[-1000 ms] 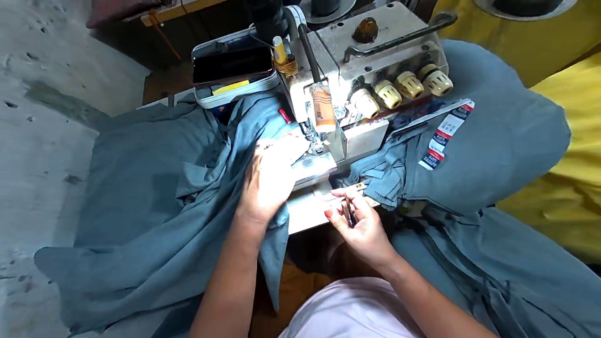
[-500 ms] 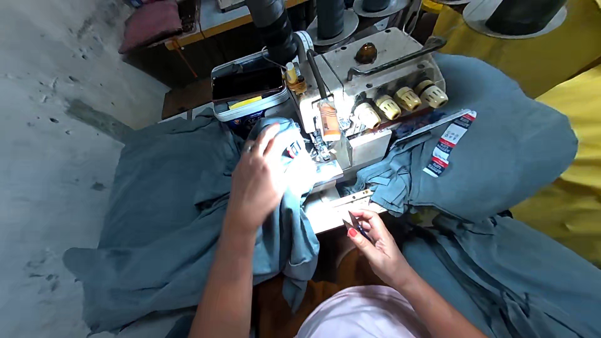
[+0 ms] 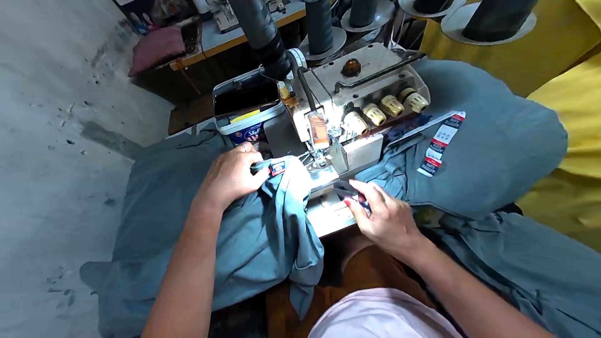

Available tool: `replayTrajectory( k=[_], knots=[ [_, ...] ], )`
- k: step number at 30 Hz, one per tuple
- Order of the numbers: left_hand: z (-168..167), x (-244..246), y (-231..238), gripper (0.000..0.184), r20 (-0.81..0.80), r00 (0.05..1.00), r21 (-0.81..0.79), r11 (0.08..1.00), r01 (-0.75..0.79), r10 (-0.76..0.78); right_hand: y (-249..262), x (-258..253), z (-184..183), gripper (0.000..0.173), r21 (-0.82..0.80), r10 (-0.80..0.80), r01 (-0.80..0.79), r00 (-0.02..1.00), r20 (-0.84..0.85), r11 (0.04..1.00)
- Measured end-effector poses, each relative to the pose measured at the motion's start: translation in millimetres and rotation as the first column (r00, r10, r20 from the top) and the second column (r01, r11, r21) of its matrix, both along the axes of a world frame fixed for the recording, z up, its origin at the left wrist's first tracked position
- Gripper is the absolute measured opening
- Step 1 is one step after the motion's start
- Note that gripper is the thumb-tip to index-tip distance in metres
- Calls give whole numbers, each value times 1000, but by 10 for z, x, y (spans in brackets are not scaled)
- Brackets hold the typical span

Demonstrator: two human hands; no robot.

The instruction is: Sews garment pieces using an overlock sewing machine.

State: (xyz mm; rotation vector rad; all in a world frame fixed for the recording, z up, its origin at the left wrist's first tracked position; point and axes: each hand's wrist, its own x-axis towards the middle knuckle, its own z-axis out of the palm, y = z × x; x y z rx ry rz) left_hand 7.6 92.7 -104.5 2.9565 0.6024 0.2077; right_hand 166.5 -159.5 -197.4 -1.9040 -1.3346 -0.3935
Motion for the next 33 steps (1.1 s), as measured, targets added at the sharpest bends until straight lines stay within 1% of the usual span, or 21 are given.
replayTrajectory(
  k=[2, 3, 4, 6, 7, 10, 13, 16, 17, 19, 20, 21, 22, 24, 25, 26, 27, 30, 33],
  knots=[
    [-19, -115, -50, 23, 114, 991, 11, 998, 66, -67, 174, 51, 172, 31, -95, -19, 37, 983, 185, 995],
    [-29, -148, -71, 24, 155, 984, -4, 996, 88, -86, 255, 56, 269, 30, -176, -1, 40, 976, 216, 984],
    [-43, -165, -89, 22, 185, 978, -12, 995, 102, -98, 341, 53, 369, 29, -265, 21, 39, 975, 221, 963],
    [-51, -180, -146, 20, 230, 970, -49, 994, 94, -81, 518, 34, 536, 32, -459, 61, 34, 980, 191, 888],
    [-36, -187, -188, 18, 246, 968, -86, 993, 75, -51, 591, 29, 574, 35, -507, 87, 18, 979, 183, 862],
    [-13, -218, -286, 12, 280, 959, -213, 977, 21, 40, 719, 36, 574, 38, -545, 179, -73, 973, 143, 835],
    [2, -229, -350, 10, 292, 951, -327, 945, 2, 100, 759, 35, 538, 39, -524, 222, -108, 962, 158, 845],
    [-17, -238, -395, 8, 349, 926, -452, 892, 30, 146, 745, 65, 458, 37, -447, 221, -115, 956, 192, 887],
    [-20, -237, -419, 7, 364, 915, -505, 863, 37, 173, 735, 83, 430, 34, -403, 206, -108, 956, 209, 909],
    [-27, -227, -473, 2, 377, 892, -627, 778, 47, 250, 704, 119, 390, 28, -249, 143, -88, 968, 209, 964],
    [-35, -223, -493, 3, 380, 879, -684, 727, 59, 287, 667, 120, 422, 22, -207, 120, -86, 981, 155, 975],
    [-42, -219, -510, 6, 375, 869, -739, 670, 71, 322, 620, 108, 472, 20, -185, 113, -98, 991, 74, 978],
    [-42, -212, -533, 8, 365, 862, -782, 617, 81, 350, 571, 78, 520, 23, -162, 125, -124, 992, -1, 979],
    [-5, -171, -615, 10, 334, 859, -830, 552, 74, 388, 487, -34, 585, 26, -125, 166, -170, 985, -44, 977],
    [48, -132, -685, 11, 312, 860, -841, 538, 53, 404, 457, -90, 595, 26, -110, 201, -204, 979, -35, 973],
    [118, -84, -777, 12, 292, 860, -840, 542, 22, 418, 435, -140, 596, 26, -100, 233, -234, 972, -23, 967],
    [125, -64, -809, 10, 297, 865, -831, 555, 25, 405, 424, -179, 585, 26, -94, 253, -252, 967, -8, 963],
    [-77, -136, -648, 7, 368, 893, -784, 603, 147, 260, 445, -236, 527, 27, -81, 261, -257, 964, 46, 963],
    [-114, -136, -621, 5, 361, 909, -749, 646, 149, 209, 462, -238, 498, 26, -63, 255, -251, 964, 76, 966]
  ],
)
